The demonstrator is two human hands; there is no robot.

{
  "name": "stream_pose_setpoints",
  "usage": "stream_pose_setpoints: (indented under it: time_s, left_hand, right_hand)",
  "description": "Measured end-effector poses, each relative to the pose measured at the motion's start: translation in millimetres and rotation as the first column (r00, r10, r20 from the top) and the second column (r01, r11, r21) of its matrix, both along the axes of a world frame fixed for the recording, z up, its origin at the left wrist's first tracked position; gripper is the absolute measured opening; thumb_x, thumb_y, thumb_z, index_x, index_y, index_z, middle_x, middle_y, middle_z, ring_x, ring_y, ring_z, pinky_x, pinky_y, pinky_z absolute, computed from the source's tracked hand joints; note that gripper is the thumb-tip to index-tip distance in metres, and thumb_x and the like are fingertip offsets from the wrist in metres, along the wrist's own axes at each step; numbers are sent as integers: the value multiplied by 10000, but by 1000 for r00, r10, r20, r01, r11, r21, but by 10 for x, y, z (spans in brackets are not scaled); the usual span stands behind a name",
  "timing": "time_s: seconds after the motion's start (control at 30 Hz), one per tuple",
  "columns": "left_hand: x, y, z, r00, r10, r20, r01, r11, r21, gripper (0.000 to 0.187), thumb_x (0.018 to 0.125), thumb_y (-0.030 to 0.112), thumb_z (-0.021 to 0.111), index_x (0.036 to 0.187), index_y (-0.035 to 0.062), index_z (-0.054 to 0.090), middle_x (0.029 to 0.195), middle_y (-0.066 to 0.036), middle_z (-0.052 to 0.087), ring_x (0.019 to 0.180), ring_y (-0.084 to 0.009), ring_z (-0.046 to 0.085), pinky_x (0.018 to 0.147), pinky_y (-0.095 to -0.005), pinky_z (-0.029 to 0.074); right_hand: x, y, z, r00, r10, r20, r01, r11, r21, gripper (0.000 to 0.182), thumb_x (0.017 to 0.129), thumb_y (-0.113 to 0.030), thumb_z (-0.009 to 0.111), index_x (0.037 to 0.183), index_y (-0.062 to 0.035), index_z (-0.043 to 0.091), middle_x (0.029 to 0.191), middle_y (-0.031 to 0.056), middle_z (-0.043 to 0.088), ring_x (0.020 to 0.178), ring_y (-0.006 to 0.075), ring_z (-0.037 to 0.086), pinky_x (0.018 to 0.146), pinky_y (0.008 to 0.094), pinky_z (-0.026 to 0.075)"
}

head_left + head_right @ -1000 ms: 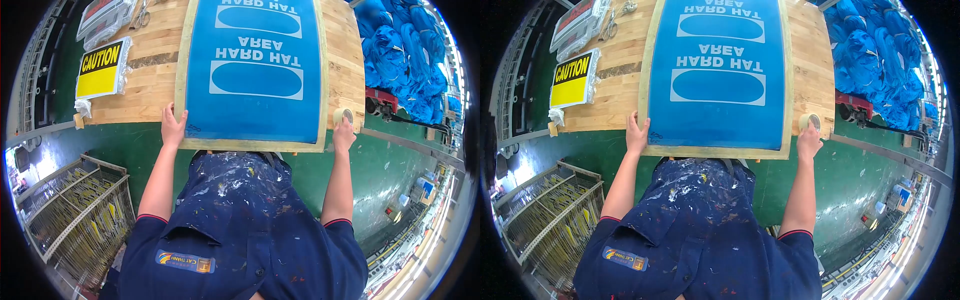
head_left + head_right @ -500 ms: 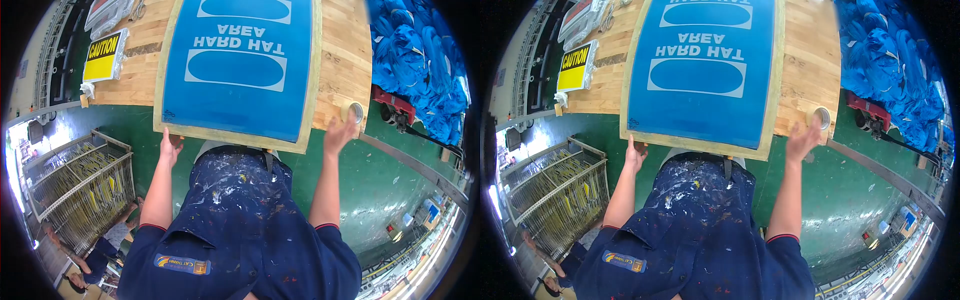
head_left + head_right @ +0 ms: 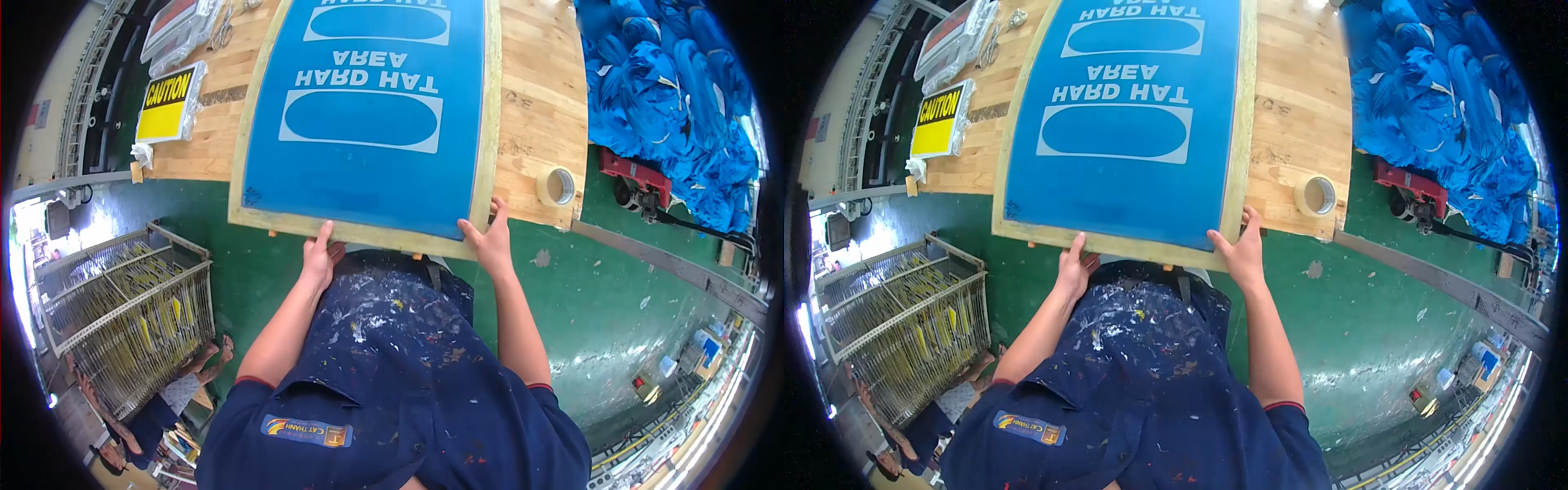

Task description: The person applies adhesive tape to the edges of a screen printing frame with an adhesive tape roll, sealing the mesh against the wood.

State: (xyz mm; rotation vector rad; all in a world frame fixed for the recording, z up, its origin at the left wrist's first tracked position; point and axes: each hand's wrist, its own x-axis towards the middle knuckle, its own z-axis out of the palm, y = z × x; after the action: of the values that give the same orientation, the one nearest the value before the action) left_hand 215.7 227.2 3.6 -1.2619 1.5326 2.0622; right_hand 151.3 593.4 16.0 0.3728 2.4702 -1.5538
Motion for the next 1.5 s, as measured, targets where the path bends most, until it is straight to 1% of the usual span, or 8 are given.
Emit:
stream_pose_setpoints:
  time_s: [0.27,0.33,0.8,1.0,1.13,1.2,1.37,1.5]
  left_hand:
    - [-70,-136,972,957,73,-282,-99,992,-82,607,985,495,723,1378,76,527,1180,-60,701,926,-197,744,752,-345,579]
    - [-32,-166,1044,951,69,-302,-95,993,-73,610,992,487,715,1385,65,518,1181,-65,700,920,-199,745,763,-351,584]
    - [-55,-961,2293,487,227,-843,-126,974,189,769,1095,663,349,1632,113,340,1550,-97,493,1373,-262,528,1158,-475,431]
    - [310,-1231,3082,439,144,-887,-199,978,61,759,1090,651,387,1603,91,384,1511,-107,531,1342,-263,554,1142,-459,446]
    - [727,-1607,3465,538,106,-836,-322,943,-87,753,1086,642,413,1583,77,414,1485,-113,556,1321,-264,570,1132,-449,457]
    - [944,-1781,3626,602,100,-792,-371,914,-167,750,1084,638,426,1573,69,429,1472,-116,569,1310,-264,579,1126,-444,462]
    - [1483,-2229,3896,765,157,-624,-438,837,-327,744,1079,628,458,1549,51,467,1440,-125,600,1284,-265,600,1113,-431,475]
    - [1918,-2545,3860,865,282,-414,-446,810,-381,739,1076,620,484,1529,36,496,1414,-131,625,1263,-266,617,1102,-420,485]
  right_hand:
    - [-650,193,676,946,60,319,108,868,-484,688,1057,-380,617,1578,-25,342,1288,191,675,1040,227,734,877,376,617]
    - [-984,1,645,950,-117,291,311,473,-825,632,1084,-429,540,1544,-14,416,1272,191,687,1023,242,741,858,385,631]
    - [-562,-1307,2210,899,-51,435,435,211,-875,532,1055,-327,534,1469,-4,452,1375,201,596,1247,312,627,1026,481,565]
    - [41,-1503,2381,725,680,107,-55,212,-976,647,1118,-269,540,1560,-62,115,1462,167,520,1274,282,609,983,451,583]
    - [-309,-1173,2407,184,662,-726,-845,-271,-460,428,1055,-259,657,1367,27,594,1293,177,715,1109,200,716,923,371,587]
    - [-1088,-844,2549,71,853,-517,-812,-252,-527,413,1028,-272,691,1341,-9,637,1291,144,715,1140,207,703,953,369,574]
    - [-2813,-450,718,945,205,-256,-245,960,-134,535,1081,-435,578,1414,-17,600,1287,197,711,1184,292,682,1030,407,539]
    - [-3226,-245,-280,925,375,-53,-260,731,631,755,1021,-634,550,1456,-17,588,1354,255,659,1326,415,571,1168,489,405]
